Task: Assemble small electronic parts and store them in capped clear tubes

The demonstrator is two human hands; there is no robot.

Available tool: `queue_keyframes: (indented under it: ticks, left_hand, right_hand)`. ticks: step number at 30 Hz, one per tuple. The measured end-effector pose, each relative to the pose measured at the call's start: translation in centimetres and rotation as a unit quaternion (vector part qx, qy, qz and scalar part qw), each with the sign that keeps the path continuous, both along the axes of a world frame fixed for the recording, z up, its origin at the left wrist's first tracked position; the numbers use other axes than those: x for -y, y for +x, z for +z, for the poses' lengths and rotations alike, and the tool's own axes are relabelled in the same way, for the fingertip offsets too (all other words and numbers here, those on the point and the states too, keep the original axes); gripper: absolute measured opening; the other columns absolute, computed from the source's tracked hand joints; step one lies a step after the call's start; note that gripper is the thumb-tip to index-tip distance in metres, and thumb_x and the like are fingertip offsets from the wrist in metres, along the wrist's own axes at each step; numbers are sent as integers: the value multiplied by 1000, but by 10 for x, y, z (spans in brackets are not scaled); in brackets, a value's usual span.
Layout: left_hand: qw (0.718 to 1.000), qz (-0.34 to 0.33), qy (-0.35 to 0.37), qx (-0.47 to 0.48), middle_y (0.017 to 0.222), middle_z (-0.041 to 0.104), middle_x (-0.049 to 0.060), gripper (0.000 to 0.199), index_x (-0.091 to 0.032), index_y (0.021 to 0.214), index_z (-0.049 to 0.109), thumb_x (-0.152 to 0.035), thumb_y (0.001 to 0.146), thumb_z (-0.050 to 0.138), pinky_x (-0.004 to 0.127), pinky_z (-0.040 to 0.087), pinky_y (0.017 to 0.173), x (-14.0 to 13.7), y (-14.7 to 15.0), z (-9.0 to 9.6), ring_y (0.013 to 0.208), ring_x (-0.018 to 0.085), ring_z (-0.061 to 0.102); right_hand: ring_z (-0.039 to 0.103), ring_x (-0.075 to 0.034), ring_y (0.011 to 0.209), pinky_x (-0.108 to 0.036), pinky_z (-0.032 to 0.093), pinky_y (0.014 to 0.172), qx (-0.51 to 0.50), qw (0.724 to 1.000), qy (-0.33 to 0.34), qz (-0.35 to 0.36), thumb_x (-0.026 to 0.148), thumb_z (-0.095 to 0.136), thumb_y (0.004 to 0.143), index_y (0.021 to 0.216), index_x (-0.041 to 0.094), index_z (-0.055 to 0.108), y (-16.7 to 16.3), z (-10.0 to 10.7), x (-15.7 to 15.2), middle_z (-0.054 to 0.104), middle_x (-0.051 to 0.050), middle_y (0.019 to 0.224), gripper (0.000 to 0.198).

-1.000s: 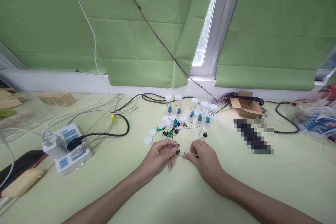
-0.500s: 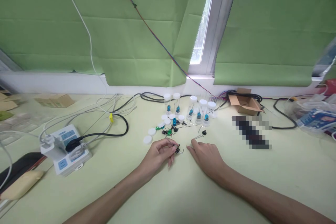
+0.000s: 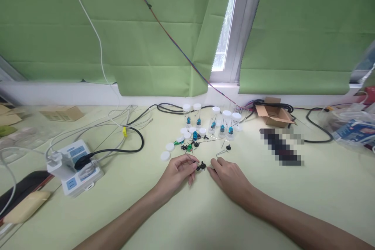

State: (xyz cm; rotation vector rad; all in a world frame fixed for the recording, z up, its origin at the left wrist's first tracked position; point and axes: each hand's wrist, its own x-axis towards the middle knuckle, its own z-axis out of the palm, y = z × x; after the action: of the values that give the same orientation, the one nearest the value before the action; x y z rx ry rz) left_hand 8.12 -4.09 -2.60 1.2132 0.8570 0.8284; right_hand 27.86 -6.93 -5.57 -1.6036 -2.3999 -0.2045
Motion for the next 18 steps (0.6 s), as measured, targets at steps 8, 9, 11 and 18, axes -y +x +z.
queue_keyframes:
  ticks: [8, 9, 11, 18]
  left_hand:
    - [1000, 0, 0, -5, 60, 59, -2, 31, -14, 88, 64, -41, 78, 76, 23, 44, 48, 1, 0, 0, 48, 10, 52]
    - [1000, 0, 0, -7, 60, 59, -2, 31, -14, 88, 64, -41, 78, 76, 23, 44, 48, 1, 0, 0, 48, 10, 53]
    - [1000, 0, 0, -11, 61, 59, -2, 31, -14, 89, 64, -40, 79, 75, 23, 44, 49, 1, 0, 0, 49, 10, 53]
    - [1000, -4, 5, -15, 61, 59, -1, 31, -13, 89, 64, -41, 79, 74, 23, 44, 50, 1, -1, -1, 49, 10, 52]
  right_hand:
    - [60, -19, 60, -28, 34, 52, -47, 999, -12, 3, 11, 50, 95, 86, 17, 56, 0, -2, -2, 61, -5, 79, 12]
    - [60, -19, 61, -28, 36, 53, -67, 998, -15, 5, 10, 50, 94, 88, 17, 56, 0, -1, -1, 61, -5, 81, 10]
    - [61, -20, 65, -28, 40, 55, -115, 993, -24, 4, 9, 52, 92, 94, 17, 54, -1, 1, -1, 61, -6, 86, 8]
    - [61, -20, 68, -30, 46, 59, -174, 983, -49, -25, 11, 52, 92, 91, 18, 48, -1, 3, 1, 59, -6, 88, 8]
